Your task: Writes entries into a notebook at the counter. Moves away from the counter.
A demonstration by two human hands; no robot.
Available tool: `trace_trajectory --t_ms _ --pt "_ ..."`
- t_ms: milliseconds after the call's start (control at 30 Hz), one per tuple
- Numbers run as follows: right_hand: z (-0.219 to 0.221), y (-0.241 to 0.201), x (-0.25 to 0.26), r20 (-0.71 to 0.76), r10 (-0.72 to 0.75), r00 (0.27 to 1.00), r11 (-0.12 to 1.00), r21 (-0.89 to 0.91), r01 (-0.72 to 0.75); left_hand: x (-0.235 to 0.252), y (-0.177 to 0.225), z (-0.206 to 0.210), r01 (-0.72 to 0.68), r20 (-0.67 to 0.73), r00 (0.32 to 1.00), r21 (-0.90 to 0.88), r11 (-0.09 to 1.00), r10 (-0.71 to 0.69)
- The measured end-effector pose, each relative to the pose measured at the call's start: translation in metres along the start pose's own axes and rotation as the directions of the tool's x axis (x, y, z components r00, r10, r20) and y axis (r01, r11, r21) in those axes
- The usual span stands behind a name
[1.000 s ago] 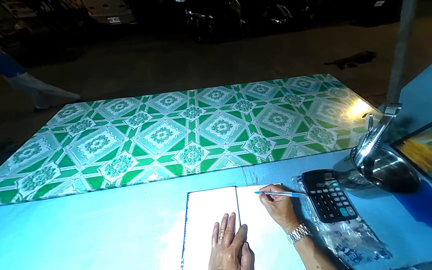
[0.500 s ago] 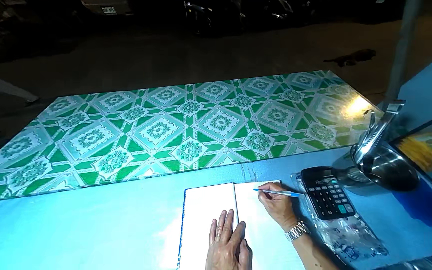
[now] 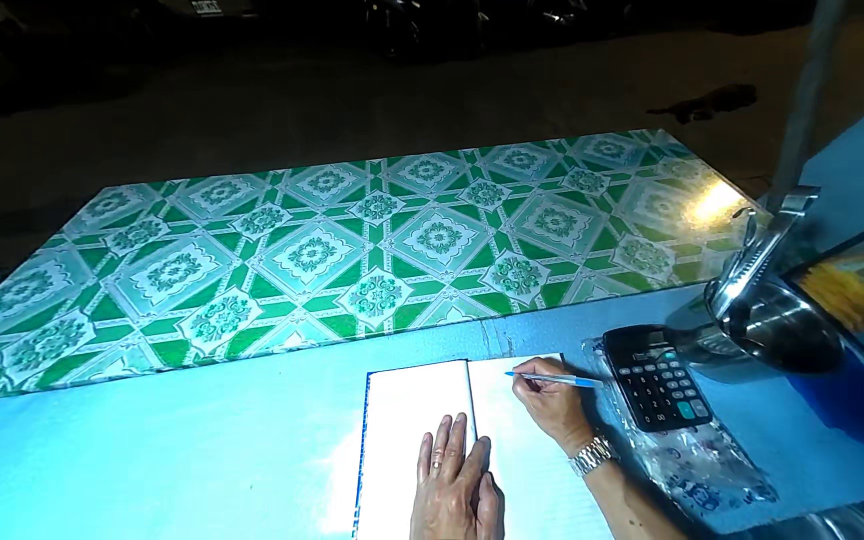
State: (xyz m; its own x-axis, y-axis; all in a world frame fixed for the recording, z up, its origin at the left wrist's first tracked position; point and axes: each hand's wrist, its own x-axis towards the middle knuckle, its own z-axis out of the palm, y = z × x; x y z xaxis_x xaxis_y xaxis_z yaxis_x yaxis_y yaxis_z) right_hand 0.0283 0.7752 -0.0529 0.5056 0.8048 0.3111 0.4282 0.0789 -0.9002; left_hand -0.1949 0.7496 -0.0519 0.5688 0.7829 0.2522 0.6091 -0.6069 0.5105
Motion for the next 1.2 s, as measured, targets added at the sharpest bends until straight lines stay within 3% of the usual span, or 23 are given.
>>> trace_trajectory --t_ms 1200 --pt "-0.0002 -0.0015 0.0010 -0.055 0.018 0.998 1.000 -0.007 -0.019 0.0021 0.0010 0.0001 0.009 -0.032 0.999 -0.009 1.000 -0.009"
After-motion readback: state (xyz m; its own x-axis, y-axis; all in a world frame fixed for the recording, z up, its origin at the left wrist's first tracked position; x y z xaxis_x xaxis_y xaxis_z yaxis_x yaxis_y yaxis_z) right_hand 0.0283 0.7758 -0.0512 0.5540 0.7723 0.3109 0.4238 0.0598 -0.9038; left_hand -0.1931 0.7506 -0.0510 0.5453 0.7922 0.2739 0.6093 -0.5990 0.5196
